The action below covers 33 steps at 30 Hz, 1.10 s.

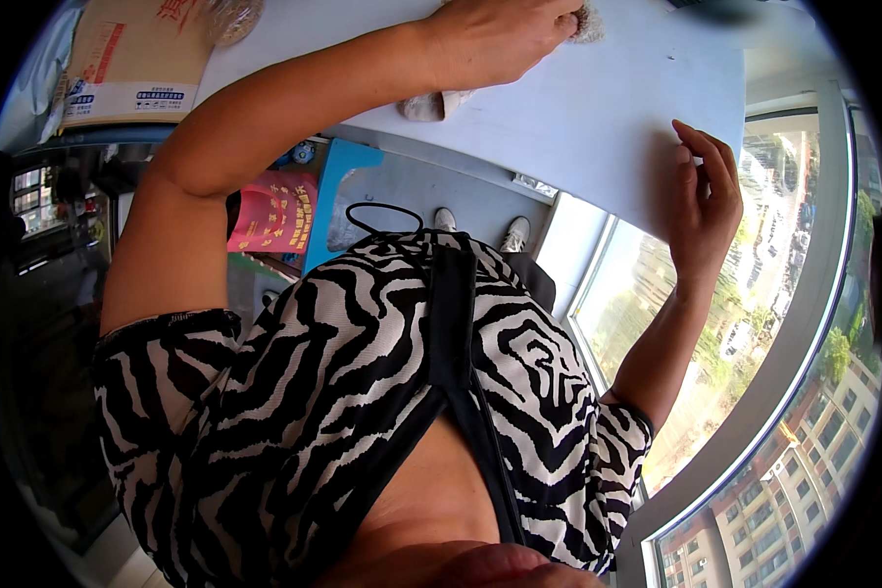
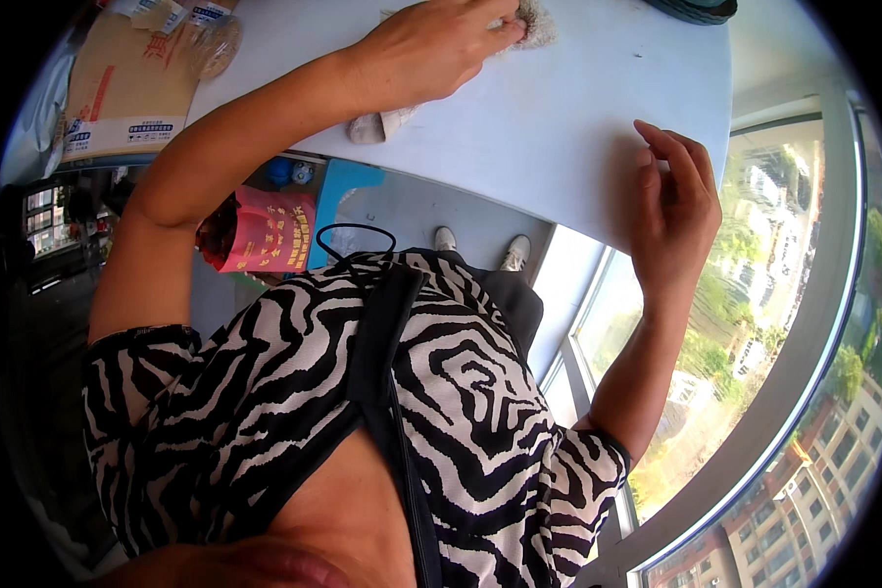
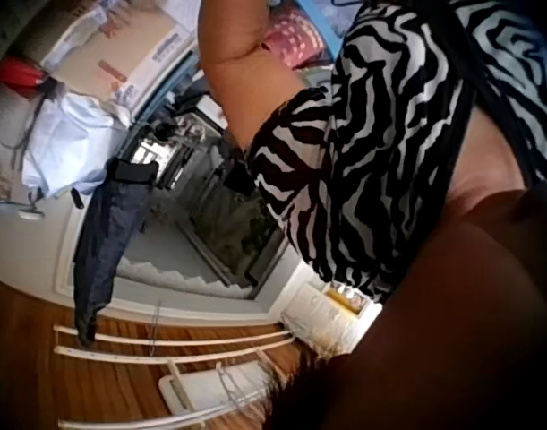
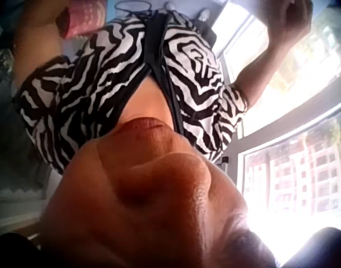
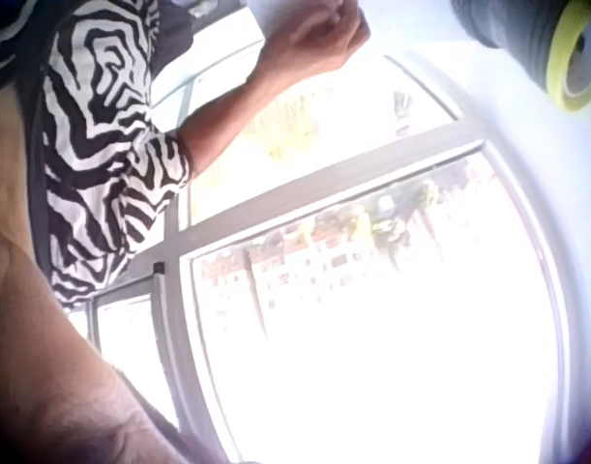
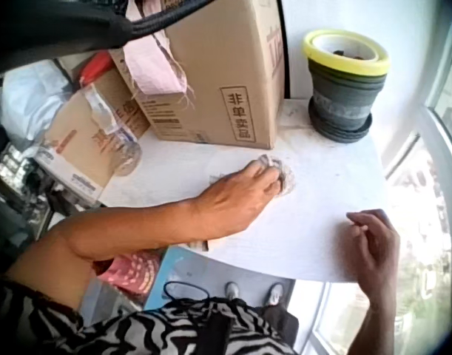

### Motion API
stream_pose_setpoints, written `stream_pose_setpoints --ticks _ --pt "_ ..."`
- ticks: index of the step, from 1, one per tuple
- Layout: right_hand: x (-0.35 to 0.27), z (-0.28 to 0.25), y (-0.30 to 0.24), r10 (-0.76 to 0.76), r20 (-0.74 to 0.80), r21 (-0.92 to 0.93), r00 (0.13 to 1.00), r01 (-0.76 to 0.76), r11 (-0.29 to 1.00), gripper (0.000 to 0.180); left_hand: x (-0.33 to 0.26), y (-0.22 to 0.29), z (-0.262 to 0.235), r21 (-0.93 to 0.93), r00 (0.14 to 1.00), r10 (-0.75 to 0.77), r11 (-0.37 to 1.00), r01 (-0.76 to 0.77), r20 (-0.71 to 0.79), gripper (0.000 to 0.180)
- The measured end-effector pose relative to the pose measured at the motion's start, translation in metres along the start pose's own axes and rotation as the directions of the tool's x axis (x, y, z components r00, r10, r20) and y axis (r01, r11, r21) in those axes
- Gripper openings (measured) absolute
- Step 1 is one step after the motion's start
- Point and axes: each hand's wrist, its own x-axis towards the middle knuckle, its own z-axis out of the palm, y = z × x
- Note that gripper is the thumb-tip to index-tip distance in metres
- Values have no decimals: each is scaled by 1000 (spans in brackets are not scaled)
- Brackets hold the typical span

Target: The person cleans a white cabinet surface using a cloth. They first move a red bag and a stack of buckets to clear the area, then wipe the surface thoroughly with the cloth.

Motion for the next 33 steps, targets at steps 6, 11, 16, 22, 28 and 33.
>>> stream_pose_setpoints --ticks 6,11,16,22,28,33 --pt "-2 -2 -4 43 3 15 999 -43 999 23 -68 43 -42 111 948 -132 988 104 289 43" --pt "-2 2 -8 39 9 38 999 -39 999 24 -19 12 -10 140 967 -47 990 11 250 41" --pt "3 4 -5 10 33 44 999 -11 999 22 14 4 -3 28 982 -97 995 93 164 18" --pt "-4 -4 -7 55 27 -9 998 -55 998 22 -62 38 -42 102 941 -145 988 119 306 38" --pt "0 3 -6 21 20 52 1000 -22 998 23 -15 6 -6 143 975 -59 989 28 214 36" --pt "0 3 -4 23 22 12 999 -23 1000 23 7 4 4 -33 989 -111 993 114 98 18"
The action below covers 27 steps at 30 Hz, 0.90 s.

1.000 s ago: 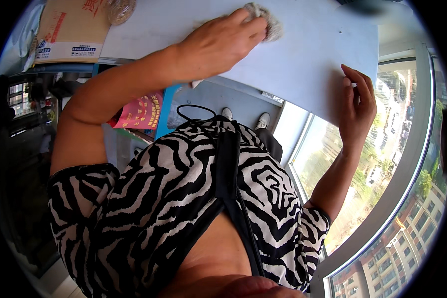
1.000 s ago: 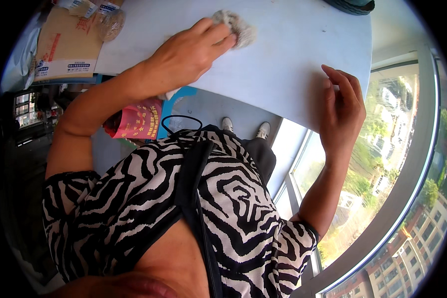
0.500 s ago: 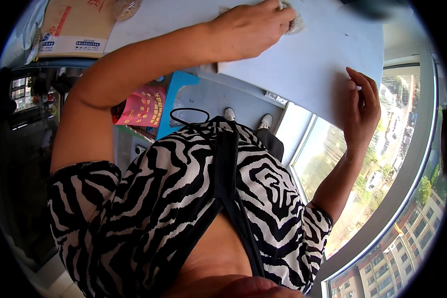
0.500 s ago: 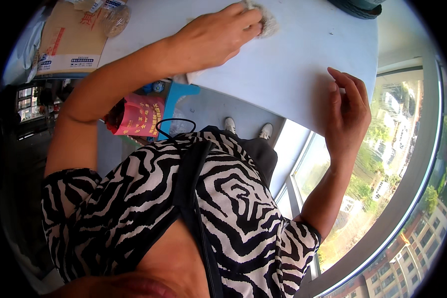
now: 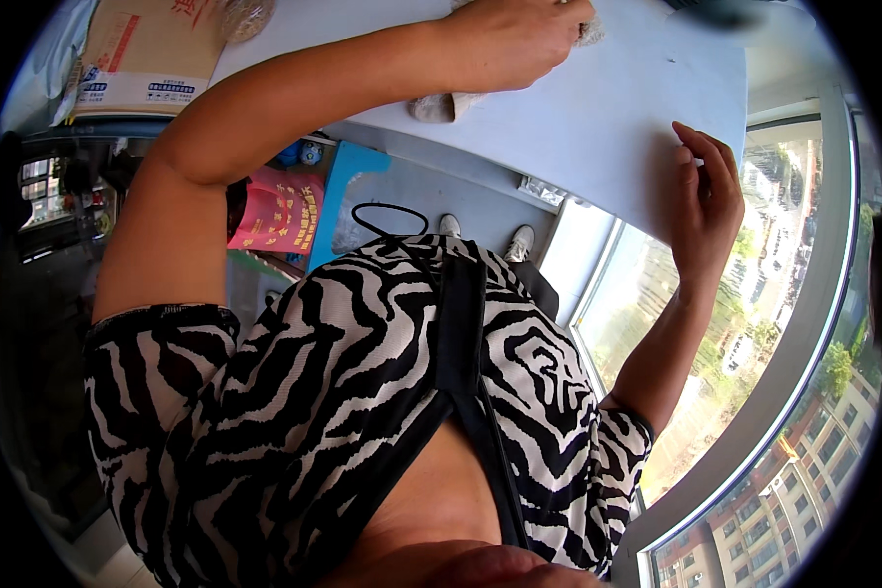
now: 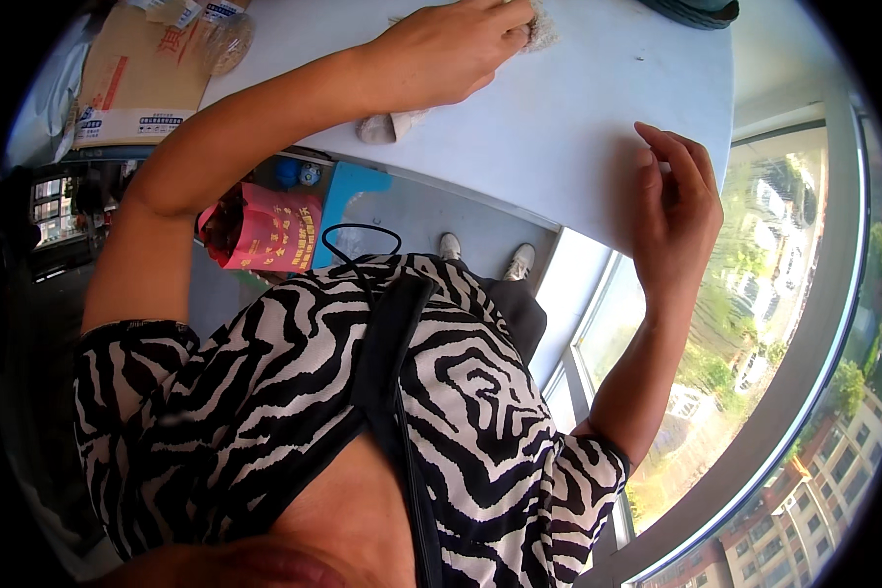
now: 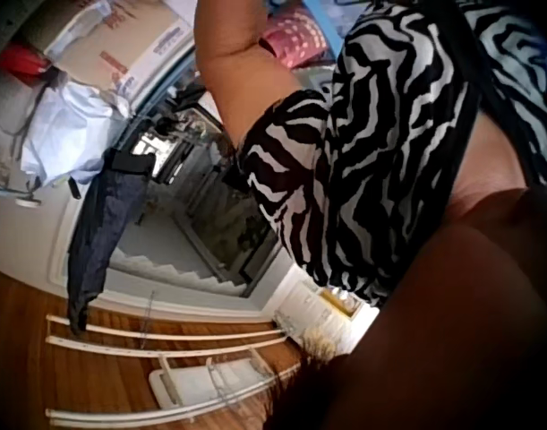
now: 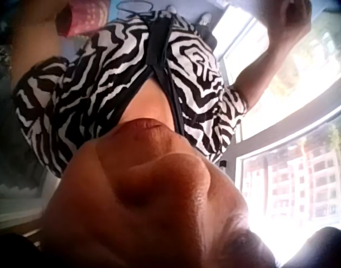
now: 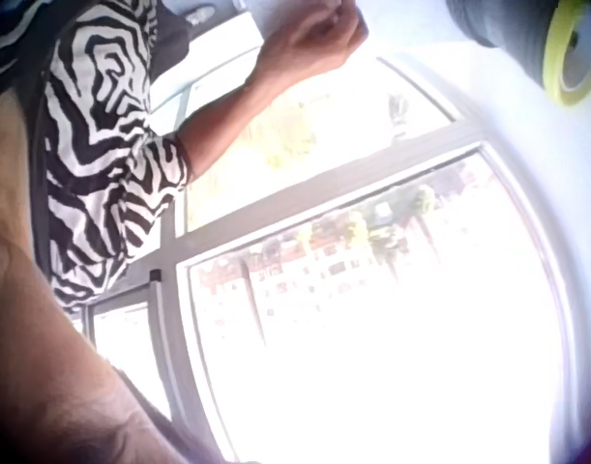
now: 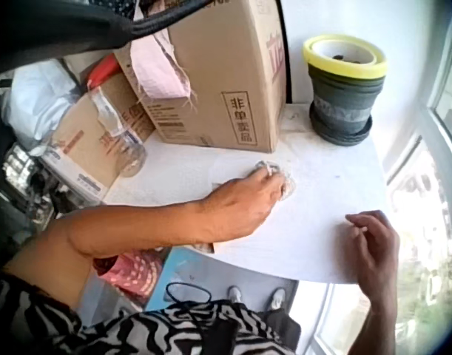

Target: The person cleans a white cabinet surface using a cloth. They first move a red bag and a stack of buckets to clear the area, then wipe the surface thoroughly with the cloth.

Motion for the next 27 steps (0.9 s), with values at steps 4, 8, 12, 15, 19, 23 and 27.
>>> stream_pose_setpoints --ticks 4,8,12,15,19,23,27 --pt "-5 -3 -2 45 -15 15 999 -45 999 23 -68 31 -28 118 983 0 993 -22 181 35" --pt "-2 -5 -1 51 -12 38 999 -50 998 23 -74 32 -35 164 968 -23 986 -19 248 36" --pt "-2 -2 0 10 -15 13 1000 -10 1000 22 -7 14 -14 222 959 -87 975 26 270 42" --pt "1 2 0 -11 -2 17 1000 11 1000 22 30 -28 14 128 992 38 990 -53 119 14" --pt "1 -4 15 -16 -17 8 1000 17 1000 22 7 -18 -34 -359 991 -130 926 115 -19 28" --pt "4 -3 -6 -53 -96 12 994 54 998 25 -30 -42 -78 -960 869 -425 -1 280 254 44" --pt "15 15 -58 -256 45 1 966 256 967 25 -93 -85 -96 -861 775 -545 175 477 318 49"
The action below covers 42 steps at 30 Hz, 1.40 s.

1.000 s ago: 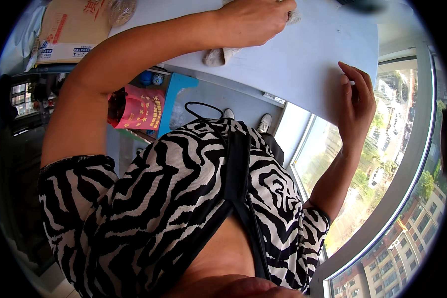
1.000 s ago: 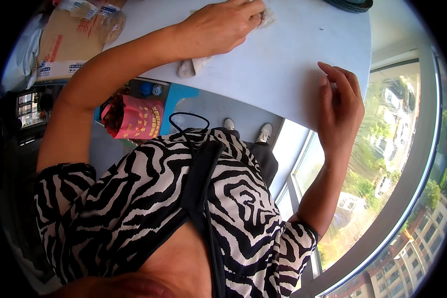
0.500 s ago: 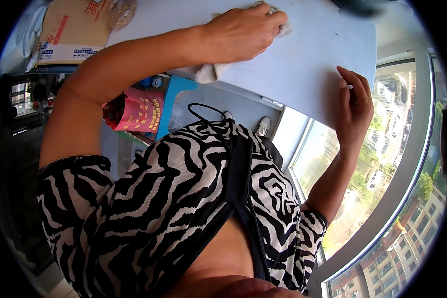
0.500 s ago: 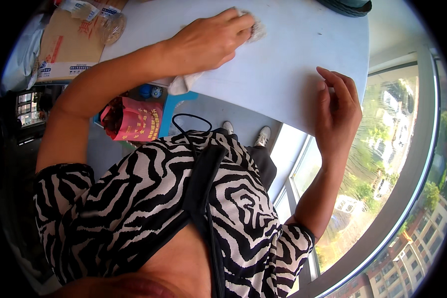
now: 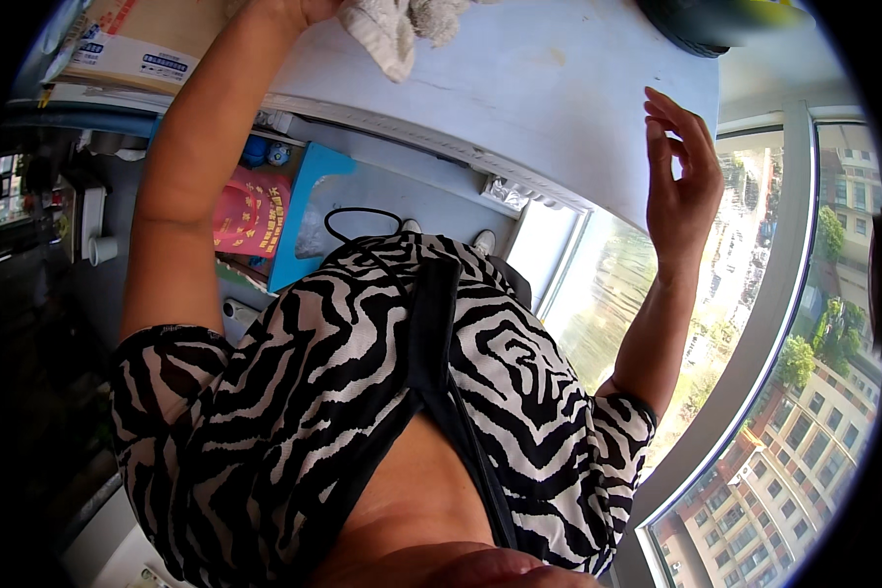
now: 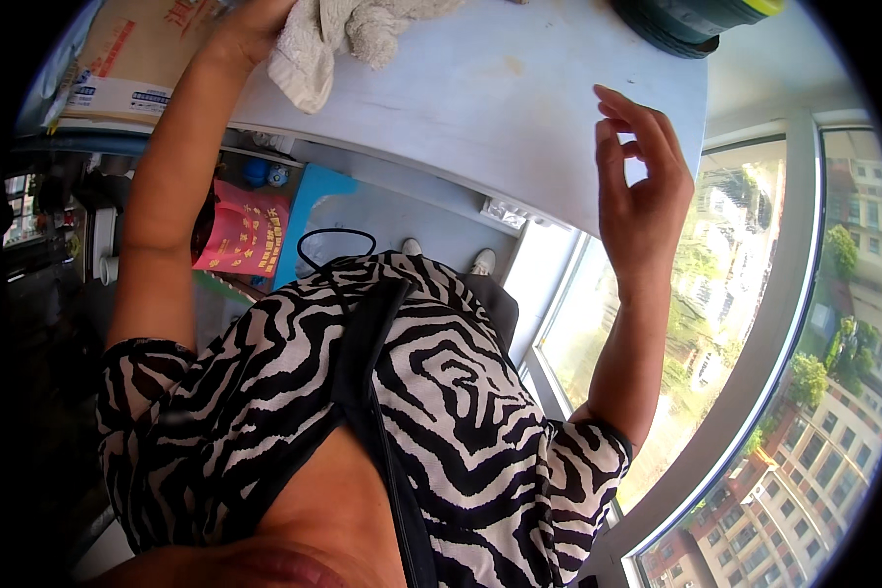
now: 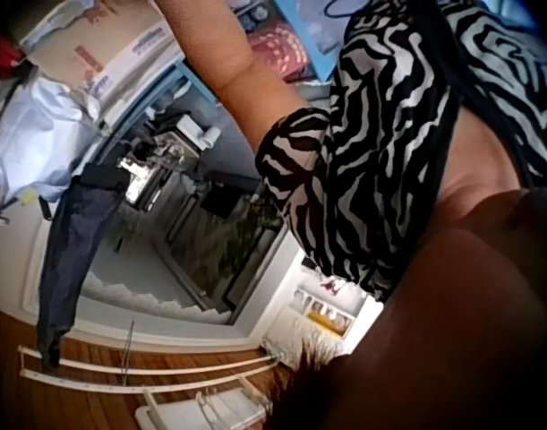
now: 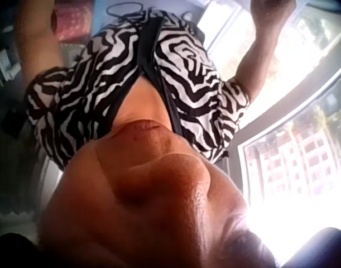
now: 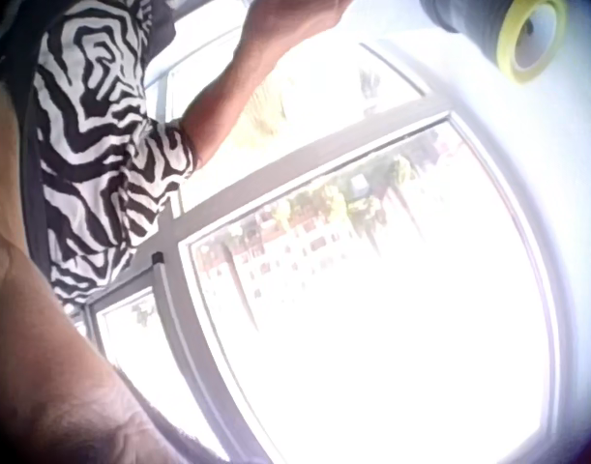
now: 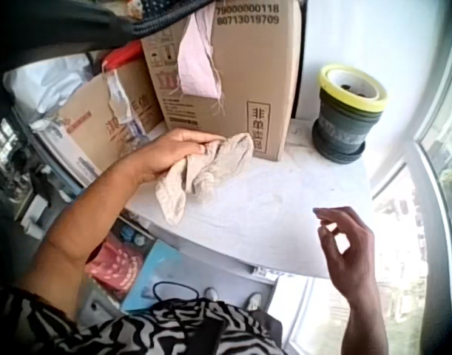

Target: The person cleans a white cabinet surface using a cloth. They first move a red bag and a stack of buckets to clear the area, then wipe the surface thoroughly with the cloth.

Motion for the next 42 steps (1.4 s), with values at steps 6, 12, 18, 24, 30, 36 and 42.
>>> stream_pose_setpoints --ticks 6,12,18,24,30,36,42 --pt "-16 10 -19 17 146 -189 989 11 982 29 -15 -45 12 920 945 316 338 -200 89 70" --pt "-50 -56 54 203 -244 -209 948 -256 944 36 12 -70 8 853 862 445 325 -409 244 45" --pt "-87 -30 72 597 -203 206 776 -563 801 83 31 -53 142 697 686 542 233 -678 486 45" --pt "-78 -13 67 696 -275 773 663 -278 570 79 72 -26 277 357 376 618 161 -920 690 39" --pt "-82 -2 85 706 -426 805 565 -119 581 77 113 -13 323 425 361 665 73 -902 654 37" --pt "-91 -3 90 621 -518 583 588 -289 759 79 16 -31 231 444 505 520 248 -861 689 53" --pt "-85 -4 87 610 -501 574 614 -292 765 79 74 -28 250 489 483 553 150 -859 679 51"
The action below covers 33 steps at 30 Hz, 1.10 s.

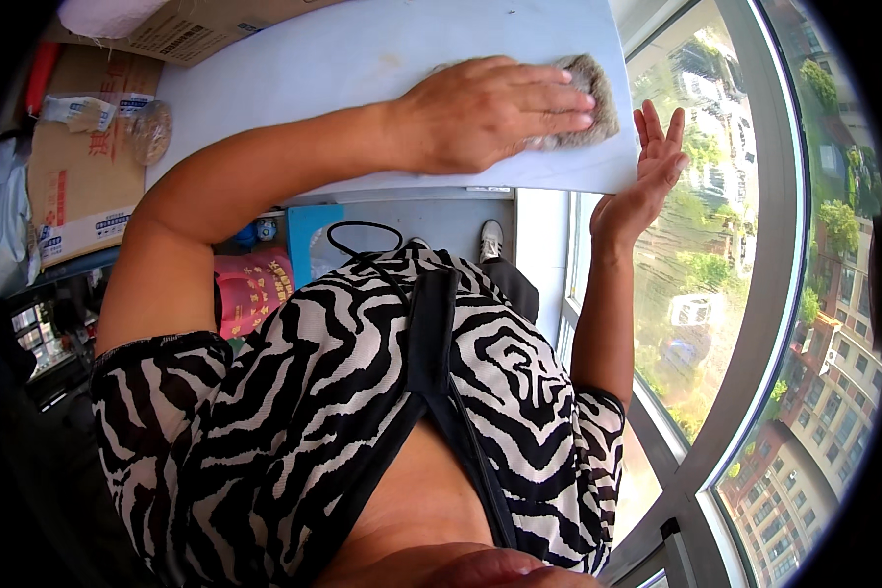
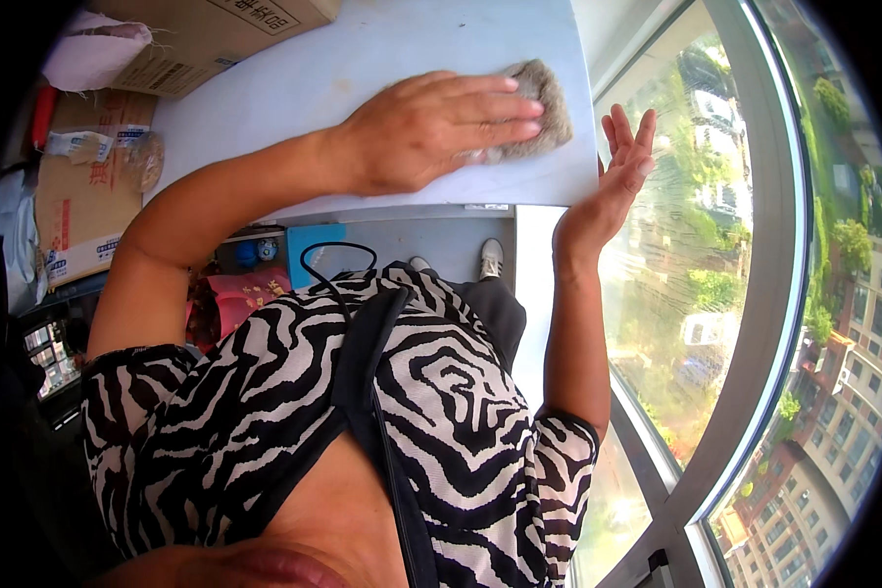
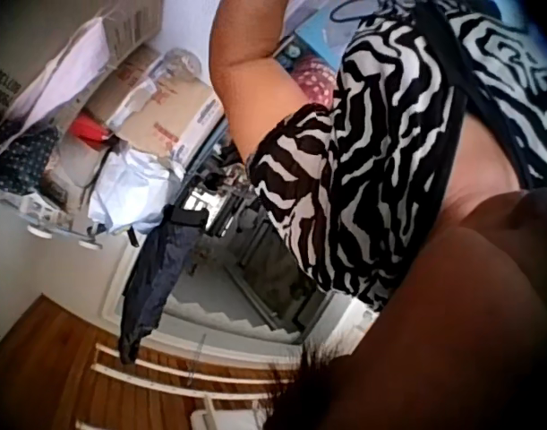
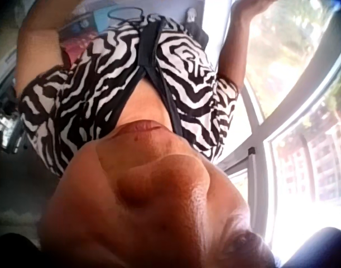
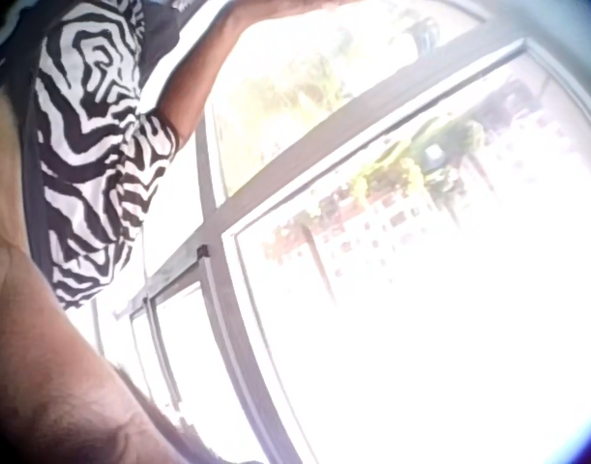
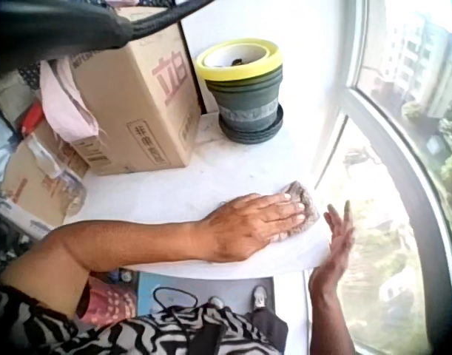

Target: The person cleans a white cabinet surface using a cloth. They first move a red bag and a stack of buckets to clear the area, then wipe the surface thoroughly with the cloth.

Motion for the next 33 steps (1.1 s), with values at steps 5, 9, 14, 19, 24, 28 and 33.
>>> stream_pose_setpoints --ticks 5,9,14,19,24,28,33 --pt "5 0 4 -33 75 -29 997 35 999 88 88 -93 27 -86 986 -104 992 93 -131 43" --pt "-3 -2 -12 19 58 -107 998 -13 994 90 68 -84 36 48 976 -60 996 71 -209 43" --pt "-13 -43 -16 -67 -61 -196 996 54 979 87 -4 -14 9 29 990 -130 991 131 -53 52" --pt "-35 -81 3 53 7 -163 999 -51 985 88 -47 23 -28 -33 996 0 999 3 86 52" --pt "-44 -71 17 235 91 163 968 -247 955 93 4 32 -1 22 988 152 988 -153 34 48" --pt "-19 -110 66 146 379 710 914 -389 587 88 50 44 23 79 970 243 967 -241 -25 44" --pt "-31 -82 22 252 -31 241 967 -237 941 81 -16 30 -14 0 978 203 979 -203 44 50"
